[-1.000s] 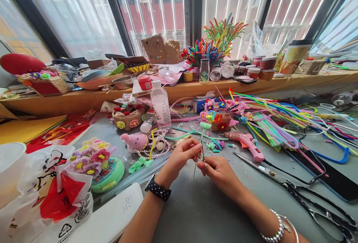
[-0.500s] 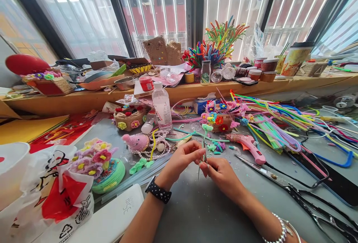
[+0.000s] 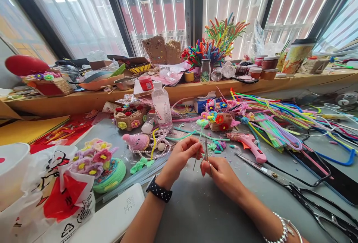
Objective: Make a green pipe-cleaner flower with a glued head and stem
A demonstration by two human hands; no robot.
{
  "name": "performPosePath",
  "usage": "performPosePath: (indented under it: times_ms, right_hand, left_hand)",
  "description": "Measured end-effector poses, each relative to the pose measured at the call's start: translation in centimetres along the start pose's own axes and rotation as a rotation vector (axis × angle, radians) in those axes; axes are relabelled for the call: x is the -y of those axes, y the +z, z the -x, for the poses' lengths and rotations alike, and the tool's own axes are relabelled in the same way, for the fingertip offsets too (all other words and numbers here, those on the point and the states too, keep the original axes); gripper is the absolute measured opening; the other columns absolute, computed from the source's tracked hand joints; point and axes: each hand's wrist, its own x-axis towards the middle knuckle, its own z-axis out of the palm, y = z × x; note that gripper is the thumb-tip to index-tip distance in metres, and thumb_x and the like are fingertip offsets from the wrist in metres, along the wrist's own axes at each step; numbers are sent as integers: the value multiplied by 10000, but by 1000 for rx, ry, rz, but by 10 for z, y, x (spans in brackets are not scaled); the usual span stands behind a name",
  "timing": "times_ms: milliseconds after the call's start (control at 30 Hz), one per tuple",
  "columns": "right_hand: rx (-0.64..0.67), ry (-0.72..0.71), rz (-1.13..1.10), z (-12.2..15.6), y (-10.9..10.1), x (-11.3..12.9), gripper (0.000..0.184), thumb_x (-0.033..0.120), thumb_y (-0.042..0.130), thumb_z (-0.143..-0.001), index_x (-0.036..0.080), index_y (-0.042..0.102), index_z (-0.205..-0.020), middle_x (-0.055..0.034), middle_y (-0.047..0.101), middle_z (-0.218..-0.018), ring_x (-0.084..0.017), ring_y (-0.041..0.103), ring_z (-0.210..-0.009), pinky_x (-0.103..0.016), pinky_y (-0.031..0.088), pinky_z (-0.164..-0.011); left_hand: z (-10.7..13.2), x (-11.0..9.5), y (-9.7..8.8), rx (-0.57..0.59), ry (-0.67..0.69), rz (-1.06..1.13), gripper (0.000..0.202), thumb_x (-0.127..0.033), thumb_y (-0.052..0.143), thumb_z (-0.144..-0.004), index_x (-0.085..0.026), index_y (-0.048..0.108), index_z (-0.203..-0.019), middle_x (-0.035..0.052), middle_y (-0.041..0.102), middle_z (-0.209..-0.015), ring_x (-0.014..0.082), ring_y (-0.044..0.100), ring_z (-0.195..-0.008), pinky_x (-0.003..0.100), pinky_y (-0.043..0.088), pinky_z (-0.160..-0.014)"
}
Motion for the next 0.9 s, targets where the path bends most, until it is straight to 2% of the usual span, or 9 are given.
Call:
performPosePath:
  times_ms: [133,467,700,900]
  right_hand:
    - [-9,17,25,1,0,1,605,618,200,-783,146,502,-554,14,429,-496,-94,396,-488,-199,269,-447]
    - [27,-34,8,1,-1,2,612,618,205,-783,141,517,-559,12,459,-513,-91,411,-494,-191,298,-470]
    - [26,8,17,0,0,1,648,632,181,-776,138,533,-549,15,429,-483,-85,397,-465,-194,282,-449]
    - [-17,22,43,-2,0,1,572,582,274,-790,148,481,-480,21,441,-450,-82,405,-450,-189,304,-464]
  left_hand:
    - [0,-1,1,-29,-20,22,192,-319,547,-715,-132,517,-690,-7,528,-627,74,460,-578,212,367,-590]
    - [3,-4,3,7,-2,-48,190,-312,492,-750,-139,504,-671,-17,502,-582,78,436,-558,217,347,-569]
    - [3,-5,8,-1,133,-318,198,-284,432,-777,-155,452,-629,-25,467,-558,93,434,-558,231,359,-588]
    - [4,1,10,-56,237,-493,200,-305,392,-793,-170,433,-651,-31,438,-562,91,420,-534,222,354,-548]
